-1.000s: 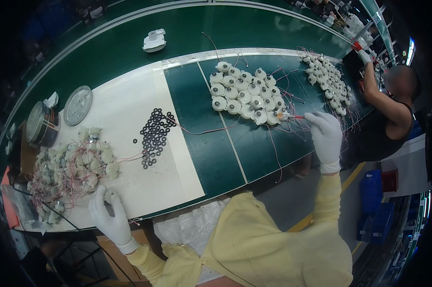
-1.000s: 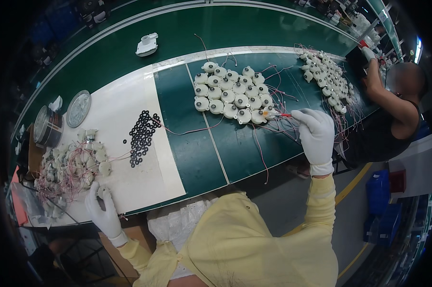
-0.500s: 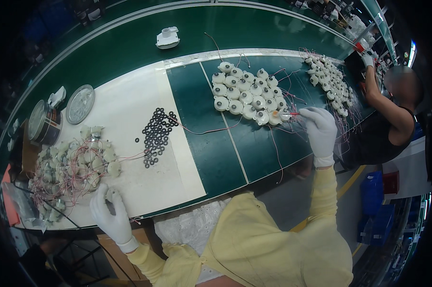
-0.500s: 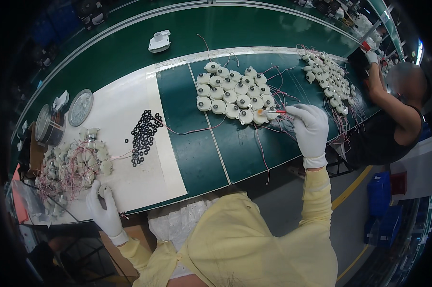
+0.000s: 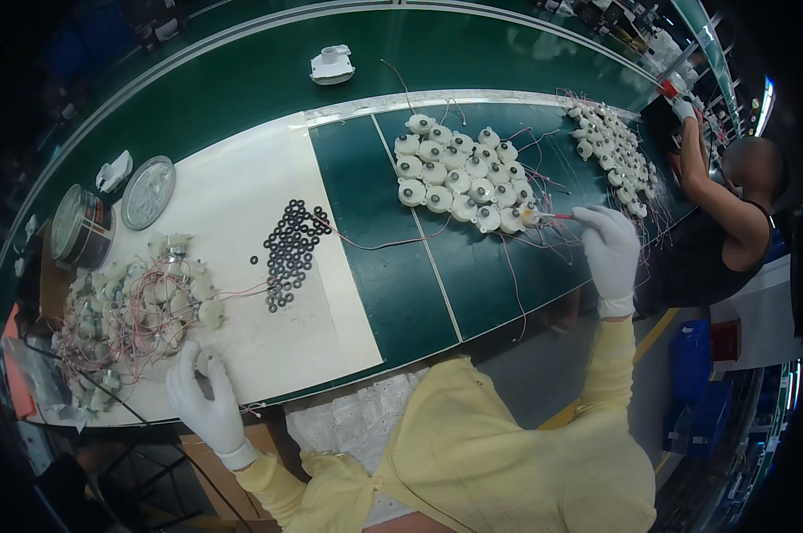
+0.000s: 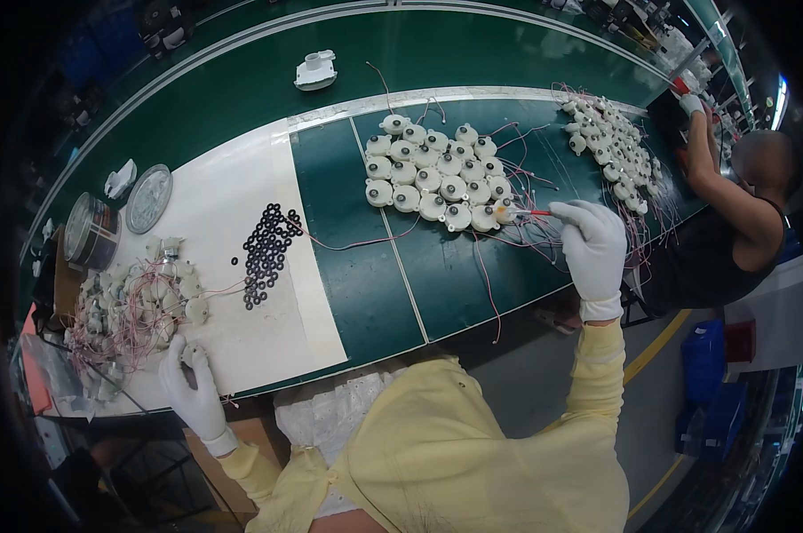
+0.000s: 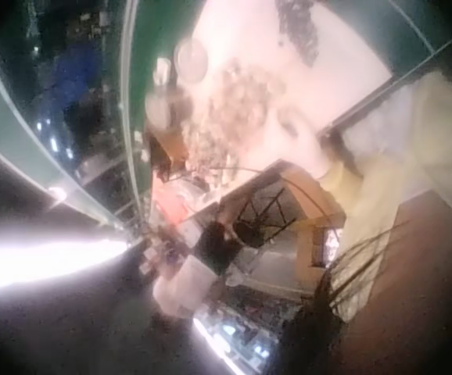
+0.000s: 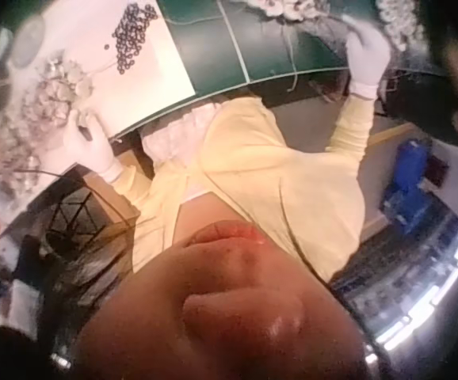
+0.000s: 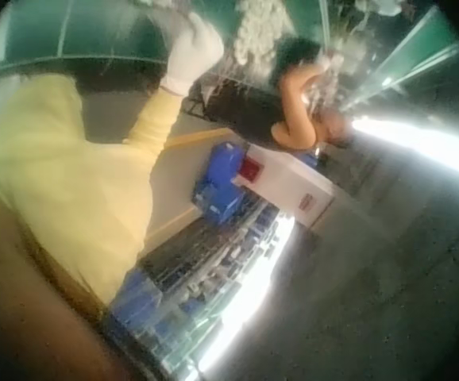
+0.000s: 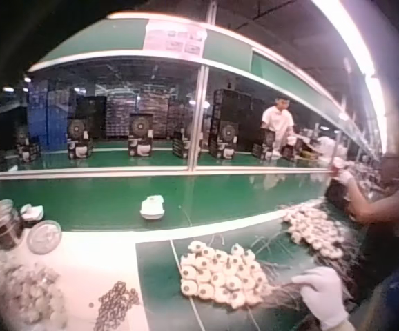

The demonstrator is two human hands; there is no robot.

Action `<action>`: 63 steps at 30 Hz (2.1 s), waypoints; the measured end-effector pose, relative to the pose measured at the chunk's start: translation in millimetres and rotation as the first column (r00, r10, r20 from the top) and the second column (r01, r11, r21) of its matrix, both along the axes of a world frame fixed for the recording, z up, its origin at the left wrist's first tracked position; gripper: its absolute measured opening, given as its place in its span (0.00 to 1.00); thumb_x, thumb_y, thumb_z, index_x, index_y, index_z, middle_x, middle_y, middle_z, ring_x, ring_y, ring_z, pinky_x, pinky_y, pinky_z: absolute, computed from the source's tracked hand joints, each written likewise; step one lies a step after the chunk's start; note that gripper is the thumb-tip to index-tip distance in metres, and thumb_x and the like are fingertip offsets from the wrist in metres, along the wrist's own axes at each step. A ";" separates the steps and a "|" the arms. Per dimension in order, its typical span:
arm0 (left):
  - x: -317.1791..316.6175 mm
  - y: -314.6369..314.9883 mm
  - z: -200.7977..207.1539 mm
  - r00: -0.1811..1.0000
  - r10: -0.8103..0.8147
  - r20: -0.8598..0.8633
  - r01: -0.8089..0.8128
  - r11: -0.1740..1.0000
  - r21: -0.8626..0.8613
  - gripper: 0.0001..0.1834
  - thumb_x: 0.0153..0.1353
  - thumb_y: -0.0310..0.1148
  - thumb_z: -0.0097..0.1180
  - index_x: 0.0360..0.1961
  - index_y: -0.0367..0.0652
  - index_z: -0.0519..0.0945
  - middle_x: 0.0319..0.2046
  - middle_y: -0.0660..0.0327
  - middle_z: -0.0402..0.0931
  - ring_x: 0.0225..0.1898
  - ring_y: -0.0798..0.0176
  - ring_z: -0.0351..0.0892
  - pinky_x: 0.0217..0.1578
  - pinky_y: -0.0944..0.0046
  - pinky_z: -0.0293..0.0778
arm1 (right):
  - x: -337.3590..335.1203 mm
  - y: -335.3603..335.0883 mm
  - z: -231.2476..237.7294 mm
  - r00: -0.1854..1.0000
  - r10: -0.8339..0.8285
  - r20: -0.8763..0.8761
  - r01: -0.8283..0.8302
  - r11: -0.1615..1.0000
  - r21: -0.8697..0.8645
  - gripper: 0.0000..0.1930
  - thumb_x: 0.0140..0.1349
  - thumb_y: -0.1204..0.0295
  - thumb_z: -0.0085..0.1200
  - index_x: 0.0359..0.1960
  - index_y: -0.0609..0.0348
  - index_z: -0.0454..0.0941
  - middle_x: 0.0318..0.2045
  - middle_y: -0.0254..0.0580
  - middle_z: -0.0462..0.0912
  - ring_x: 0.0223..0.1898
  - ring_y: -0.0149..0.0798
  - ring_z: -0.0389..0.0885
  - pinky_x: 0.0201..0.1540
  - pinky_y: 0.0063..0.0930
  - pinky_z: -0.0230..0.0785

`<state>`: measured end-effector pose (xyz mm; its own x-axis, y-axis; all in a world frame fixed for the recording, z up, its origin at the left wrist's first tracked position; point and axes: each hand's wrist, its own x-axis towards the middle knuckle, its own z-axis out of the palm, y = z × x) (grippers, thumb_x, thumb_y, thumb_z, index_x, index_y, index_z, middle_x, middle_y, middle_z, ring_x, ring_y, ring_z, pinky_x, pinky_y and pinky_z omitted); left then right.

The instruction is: The person assembles small white cylindrical electronic components by hand. They pick up a component, attach a small black washer to its protruding shaft, and place the finished unit onto a green workbench. The process is repeated continuously throughout the clip.

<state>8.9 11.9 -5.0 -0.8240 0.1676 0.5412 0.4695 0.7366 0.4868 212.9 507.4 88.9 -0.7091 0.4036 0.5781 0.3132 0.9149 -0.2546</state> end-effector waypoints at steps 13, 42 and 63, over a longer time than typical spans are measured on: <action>0.5 -1.1 -4.6 1.000 0.016 -0.002 -0.016 1.000 0.011 0.17 0.64 0.25 0.65 0.54 0.36 0.83 0.48 0.52 0.83 0.49 0.47 0.78 0.52 0.50 0.73 | 11.3 2.9 -15.0 0.995 -0.066 -0.077 0.013 0.834 -0.551 0.14 0.67 0.79 0.52 0.50 0.68 0.86 0.39 0.39 0.87 0.37 0.25 0.80 0.41 0.22 0.72; 2.5 -0.6 -4.5 1.000 0.000 0.016 -0.001 1.000 0.020 0.20 0.62 0.23 0.65 0.57 0.36 0.82 0.48 0.52 0.82 0.49 0.49 0.77 0.51 0.51 0.73 | 15.5 -4.3 -9.9 0.994 -0.061 0.085 0.105 0.538 -0.836 0.15 0.76 0.67 0.54 0.52 0.67 0.82 0.22 0.23 0.72 0.22 0.18 0.65 0.24 0.16 0.55; 1.2 -0.2 -3.9 1.000 -0.010 0.006 0.009 1.000 0.015 0.19 0.63 0.24 0.65 0.57 0.36 0.82 0.48 0.52 0.81 0.47 0.50 0.77 0.48 0.53 0.73 | 17.3 -6.2 -10.1 0.990 -0.114 0.088 0.143 0.862 -0.487 0.15 0.71 0.74 0.57 0.56 0.64 0.85 0.28 0.32 0.82 0.29 0.22 0.75 0.33 0.20 0.67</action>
